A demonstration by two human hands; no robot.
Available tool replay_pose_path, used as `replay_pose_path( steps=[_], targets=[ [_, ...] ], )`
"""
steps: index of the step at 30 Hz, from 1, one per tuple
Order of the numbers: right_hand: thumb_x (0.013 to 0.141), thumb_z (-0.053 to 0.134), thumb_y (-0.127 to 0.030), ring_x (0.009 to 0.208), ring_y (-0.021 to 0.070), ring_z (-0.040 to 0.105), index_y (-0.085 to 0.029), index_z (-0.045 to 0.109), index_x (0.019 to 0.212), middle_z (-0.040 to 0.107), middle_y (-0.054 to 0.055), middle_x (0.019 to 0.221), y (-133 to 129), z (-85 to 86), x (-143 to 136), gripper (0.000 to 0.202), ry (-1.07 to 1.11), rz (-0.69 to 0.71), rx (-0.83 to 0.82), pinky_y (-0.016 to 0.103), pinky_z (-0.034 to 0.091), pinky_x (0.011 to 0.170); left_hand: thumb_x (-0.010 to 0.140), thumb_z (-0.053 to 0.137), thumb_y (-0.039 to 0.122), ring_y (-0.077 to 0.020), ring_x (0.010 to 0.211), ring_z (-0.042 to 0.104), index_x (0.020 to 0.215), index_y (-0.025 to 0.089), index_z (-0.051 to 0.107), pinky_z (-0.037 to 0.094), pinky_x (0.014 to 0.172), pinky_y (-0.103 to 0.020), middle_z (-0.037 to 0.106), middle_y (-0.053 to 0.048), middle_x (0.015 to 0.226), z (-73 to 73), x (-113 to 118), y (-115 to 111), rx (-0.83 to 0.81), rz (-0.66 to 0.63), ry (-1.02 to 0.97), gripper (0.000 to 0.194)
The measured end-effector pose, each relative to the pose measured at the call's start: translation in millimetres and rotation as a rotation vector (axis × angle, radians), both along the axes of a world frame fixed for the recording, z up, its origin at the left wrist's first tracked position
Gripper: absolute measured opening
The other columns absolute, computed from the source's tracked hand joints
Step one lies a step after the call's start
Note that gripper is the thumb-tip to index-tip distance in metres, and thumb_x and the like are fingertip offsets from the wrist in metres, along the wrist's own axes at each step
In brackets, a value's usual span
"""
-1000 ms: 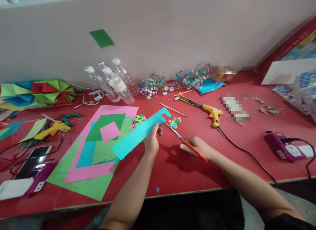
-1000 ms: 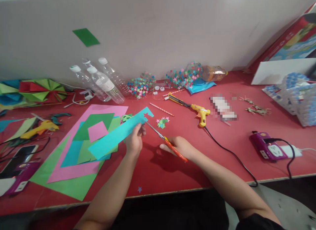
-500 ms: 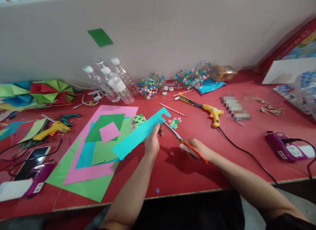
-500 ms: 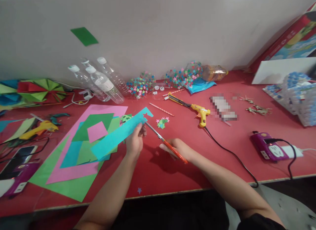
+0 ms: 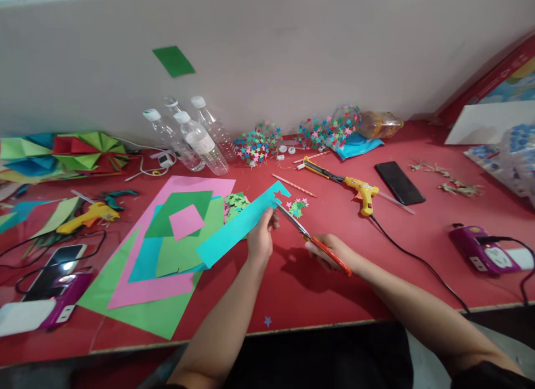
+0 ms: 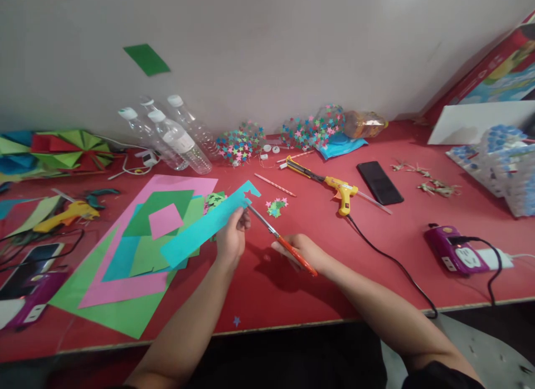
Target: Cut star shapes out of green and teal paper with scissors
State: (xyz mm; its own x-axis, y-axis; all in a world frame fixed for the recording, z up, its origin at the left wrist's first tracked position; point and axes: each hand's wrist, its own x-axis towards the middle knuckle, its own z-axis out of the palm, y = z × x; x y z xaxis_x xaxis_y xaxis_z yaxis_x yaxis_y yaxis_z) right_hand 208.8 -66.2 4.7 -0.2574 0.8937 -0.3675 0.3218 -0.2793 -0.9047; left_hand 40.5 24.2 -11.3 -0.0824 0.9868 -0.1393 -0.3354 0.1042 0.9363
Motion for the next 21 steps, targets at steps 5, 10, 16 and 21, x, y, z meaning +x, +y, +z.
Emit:
replay_pose_path(
  steps=[5, 10, 16, 21],
  targets=[
    [0.087, 0.049, -0.061, 0.035, 0.0068, 0.038, -0.018, 0.048, 0.068, 0.045, -0.006, 0.042, 2, 6.4, 4, 0.047, -0.040, 0.036, -0.007, 0.019, 0.031, 0.039, 0.072, 0.065, 0.033, -0.0084, 0.048, 0.051, 0.062, 0.016, 0.063, 0.041, 0.052, -0.024, 0.060, 0.001, 0.056, -3.4, -9, 5, 0.021, -0.040, 0.074, 0.020],
    [0.088, 0.050, -0.059, 0.038, 0.0078, 0.040, -0.018, 0.049, 0.067, 0.046, -0.005, 0.042, 2, 3.9, 7, 0.046, -0.055, 0.053, 0.011, 0.020, 0.032, 0.041, 0.072, 0.066, 0.035, -0.0103, 0.050, 0.054, 0.062, 0.017, 0.065, 0.044, 0.054, -0.026, 0.062, 0.000, 0.057, -5.2, -12, 8, 0.065, -0.066, 0.094, 0.021],
    [0.087, 0.050, -0.059, 0.037, 0.0080, 0.040, -0.019, 0.048, 0.067, 0.046, -0.006, 0.042, 2, 5.0, 7, 0.045, -0.048, 0.068, 0.005, 0.020, 0.032, 0.041, 0.071, 0.067, 0.035, -0.0103, 0.047, 0.052, 0.058, 0.017, 0.064, 0.043, 0.052, -0.025, 0.059, 0.001, 0.051, -5.6, -16, 11, 0.069, -0.065, 0.157, 0.022],
    [0.087, 0.050, -0.060, 0.037, 0.0080, 0.039, -0.019, 0.047, 0.066, 0.045, -0.005, 0.042, 2, 6.8, 5, 0.046, -0.051, 0.065, 0.001, 0.020, 0.032, 0.040, 0.071, 0.067, 0.034, -0.0099, 0.047, 0.052, 0.054, 0.018, 0.063, 0.043, 0.052, -0.025, 0.059, 0.001, 0.050, -4.5, -19, 12, 0.077, -0.070, 0.178, 0.024]
  ],
)
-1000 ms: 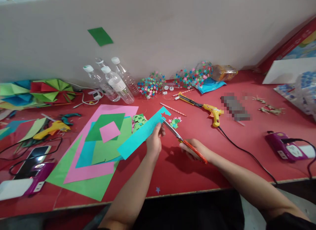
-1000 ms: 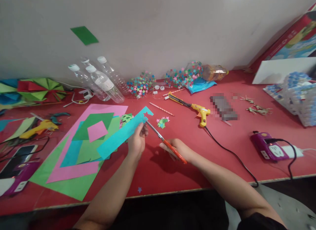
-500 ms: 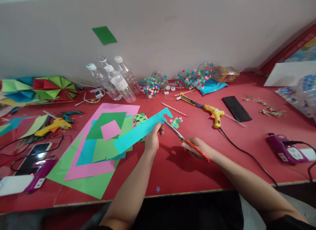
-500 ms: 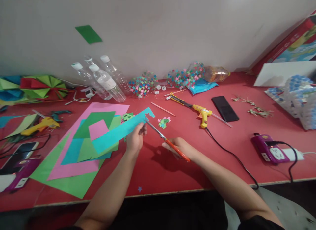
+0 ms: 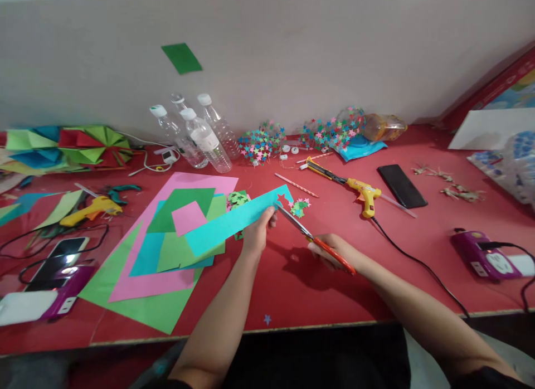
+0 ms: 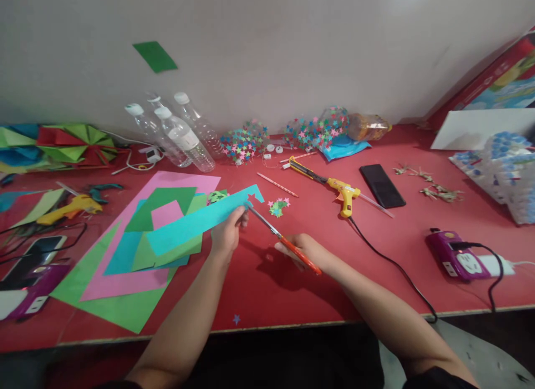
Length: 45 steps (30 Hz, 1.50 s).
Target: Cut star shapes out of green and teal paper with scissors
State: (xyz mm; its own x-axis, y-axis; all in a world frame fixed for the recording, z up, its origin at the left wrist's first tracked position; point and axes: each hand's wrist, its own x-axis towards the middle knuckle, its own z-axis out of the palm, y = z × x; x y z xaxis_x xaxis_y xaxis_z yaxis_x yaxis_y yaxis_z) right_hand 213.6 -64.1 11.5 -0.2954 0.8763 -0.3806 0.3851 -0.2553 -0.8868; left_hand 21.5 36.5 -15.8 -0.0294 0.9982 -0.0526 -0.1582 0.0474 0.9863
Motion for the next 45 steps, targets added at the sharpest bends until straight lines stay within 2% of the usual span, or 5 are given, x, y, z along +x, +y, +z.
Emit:
replay_pose_path(
  steps=[7, 14, 40, 45],
  targets=[
    [0.086, 0.049, -0.062, 0.036, 0.0077, 0.039, -0.019, 0.047, 0.066, 0.046, -0.005, 0.042, -0.9, -4.7, -0.7, 0.047, 0.009, 0.006, -0.004, 0.020, 0.031, 0.038, 0.069, 0.068, 0.035, -0.0097, 0.045, 0.051, 0.053, 0.018, 0.062, 0.042, 0.050, -0.025, 0.059, 0.001, 0.049, 1.7, -1.9, 0.6, -0.040, -0.027, -0.014, 0.025],
    [0.083, 0.049, -0.067, 0.035, 0.0084, 0.039, -0.019, 0.049, 0.066, 0.044, -0.005, 0.040, -1.0, -3.1, -2.5, 0.051, 0.012, -0.011, -0.038, 0.021, 0.031, 0.038, 0.070, 0.066, 0.036, -0.0094, 0.045, 0.051, 0.056, 0.018, 0.065, 0.040, 0.046, -0.023, 0.060, 0.000, 0.051, 4.2, -3.0, -0.2, -0.040, -0.112, 0.016, 0.022],
    [0.083, 0.050, -0.066, 0.033, 0.0075, 0.038, -0.020, 0.046, 0.066, 0.043, -0.006, 0.039, -1.9, -0.7, -3.1, 0.050, -0.007, -0.032, -0.040, 0.020, 0.029, 0.036, 0.069, 0.066, 0.034, -0.0081, 0.044, 0.050, 0.056, 0.017, 0.065, 0.038, 0.046, -0.022, 0.059, 0.001, 0.049, 6.3, -0.9, -1.2, -0.048, -0.108, -0.022, 0.022],
    [0.084, 0.051, -0.064, 0.034, 0.0070, 0.038, -0.019, 0.048, 0.066, 0.044, -0.006, 0.039, -0.6, -2.1, -2.3, 0.049, 0.024, -0.024, -0.012, 0.019, 0.029, 0.037, 0.071, 0.066, 0.036, -0.0092, 0.045, 0.051, 0.054, 0.017, 0.063, 0.041, 0.049, -0.023, 0.059, 0.001, 0.049, 3.9, -4.2, 1.1, 0.014, -0.134, -0.038, 0.025]
  ],
)
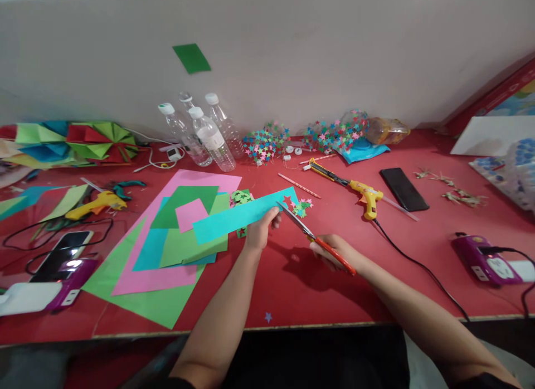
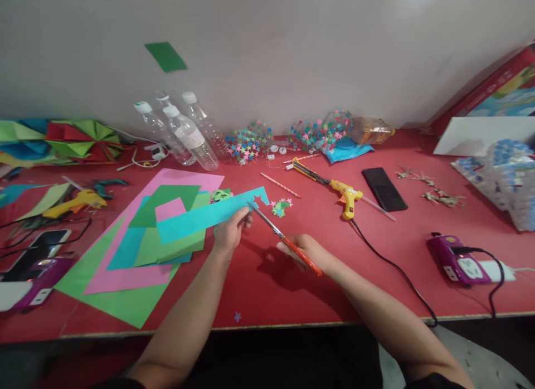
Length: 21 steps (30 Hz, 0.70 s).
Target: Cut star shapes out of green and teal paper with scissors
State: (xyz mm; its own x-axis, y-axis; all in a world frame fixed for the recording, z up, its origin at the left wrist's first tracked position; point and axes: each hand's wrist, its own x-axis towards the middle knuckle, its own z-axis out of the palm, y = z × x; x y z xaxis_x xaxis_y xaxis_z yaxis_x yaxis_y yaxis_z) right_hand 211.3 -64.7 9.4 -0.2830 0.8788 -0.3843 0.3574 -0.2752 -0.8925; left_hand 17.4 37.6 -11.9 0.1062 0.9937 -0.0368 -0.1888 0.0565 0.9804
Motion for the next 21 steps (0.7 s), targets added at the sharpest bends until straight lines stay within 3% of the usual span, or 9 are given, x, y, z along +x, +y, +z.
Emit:
replay_pose_path(
  steps=[4, 9, 14, 21],
  targets=[
    [0.083, 0.050, -0.065, 0.033, 0.0071, 0.038, -0.019, 0.049, 0.066, 0.045, -0.005, 0.039, 1, 1.4, -1, 0.050, 0.026, -0.002, -0.014, 0.019, 0.030, 0.036, 0.074, 0.065, 0.036, -0.0090, 0.046, 0.051, 0.052, 0.018, 0.061, 0.042, 0.051, -0.023, 0.057, 0.001, 0.049, -2.1, -1, 0, 0.037, 0.075, 0.009, 0.029],
    [0.082, 0.042, -0.073, 0.030, 0.0075, 0.037, -0.019, 0.049, 0.068, 0.046, -0.005, 0.038, 0, -2.8, -5, 0.057, 0.067, -0.002, -0.047, 0.019, 0.029, 0.032, 0.076, 0.064, 0.046, -0.0083, 0.048, 0.050, 0.060, 0.018, 0.062, 0.040, 0.049, -0.023, 0.059, 0.001, 0.055, -6.5, 14, -10, -0.045, 0.161, 0.006, 0.032],
    [0.078, 0.039, -0.081, 0.029, 0.0079, 0.039, -0.019, 0.049, 0.067, 0.046, -0.005, 0.037, -2, -10.3, -13, 0.064, 0.143, -0.036, -0.055, 0.019, 0.030, 0.031, 0.076, 0.059, 0.062, -0.0085, 0.048, 0.049, 0.063, 0.018, 0.060, 0.039, 0.049, -0.023, 0.055, 0.001, 0.055, -11.2, 31, -22, -0.069, 0.186, 0.001, 0.046],
    [0.075, 0.036, -0.084, 0.030, 0.0082, 0.041, -0.019, 0.049, 0.067, 0.046, -0.005, 0.037, -6, -11.5, -24, 0.067, 0.211, -0.093, -0.092, 0.020, 0.033, 0.034, 0.080, 0.053, 0.063, -0.0107, 0.058, 0.055, 0.071, 0.018, 0.064, 0.044, 0.058, -0.025, 0.062, -0.001, 0.064, -7.5, 34, -30, -0.088, 0.203, 0.147, 0.048]
  ],
)
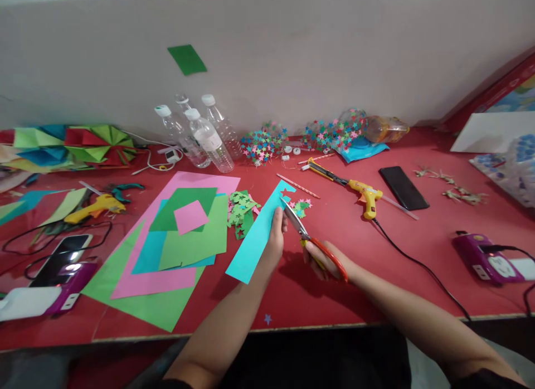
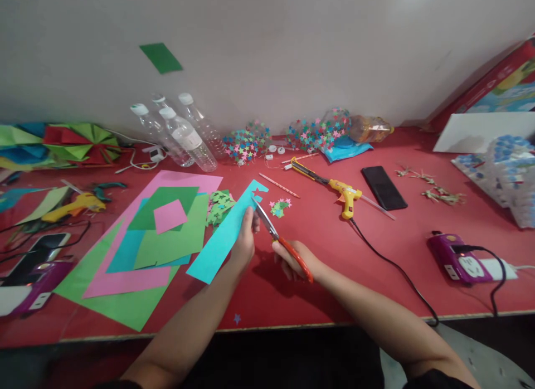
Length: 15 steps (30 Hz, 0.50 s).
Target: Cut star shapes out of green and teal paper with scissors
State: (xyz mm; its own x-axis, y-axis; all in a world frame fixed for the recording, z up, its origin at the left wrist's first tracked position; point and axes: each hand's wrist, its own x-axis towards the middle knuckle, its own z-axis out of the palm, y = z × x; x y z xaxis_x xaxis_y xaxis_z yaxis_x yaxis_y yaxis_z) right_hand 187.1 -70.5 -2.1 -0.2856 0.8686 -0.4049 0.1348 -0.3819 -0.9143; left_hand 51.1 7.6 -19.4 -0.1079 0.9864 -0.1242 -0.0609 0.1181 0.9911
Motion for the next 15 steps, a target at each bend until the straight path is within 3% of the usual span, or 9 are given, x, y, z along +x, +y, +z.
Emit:
replay_pose_path(
  steps=[15],
  targets=[
    [0.081, 0.037, -0.078, 0.028, 0.0087, 0.041, -0.020, 0.047, 0.066, 0.046, -0.005, 0.035, -2.4, -1.6, -4.2, 0.061, -0.069, -0.035, -0.011, 0.019, 0.031, 0.032, 0.079, 0.056, 0.062, -0.0106, 0.055, 0.054, 0.070, 0.018, 0.064, 0.044, 0.055, -0.024, 0.061, -0.001, 0.062, 1.6, 4.5, -2.3, 0.028, 0.053, -0.016, 0.045]
  ],
)
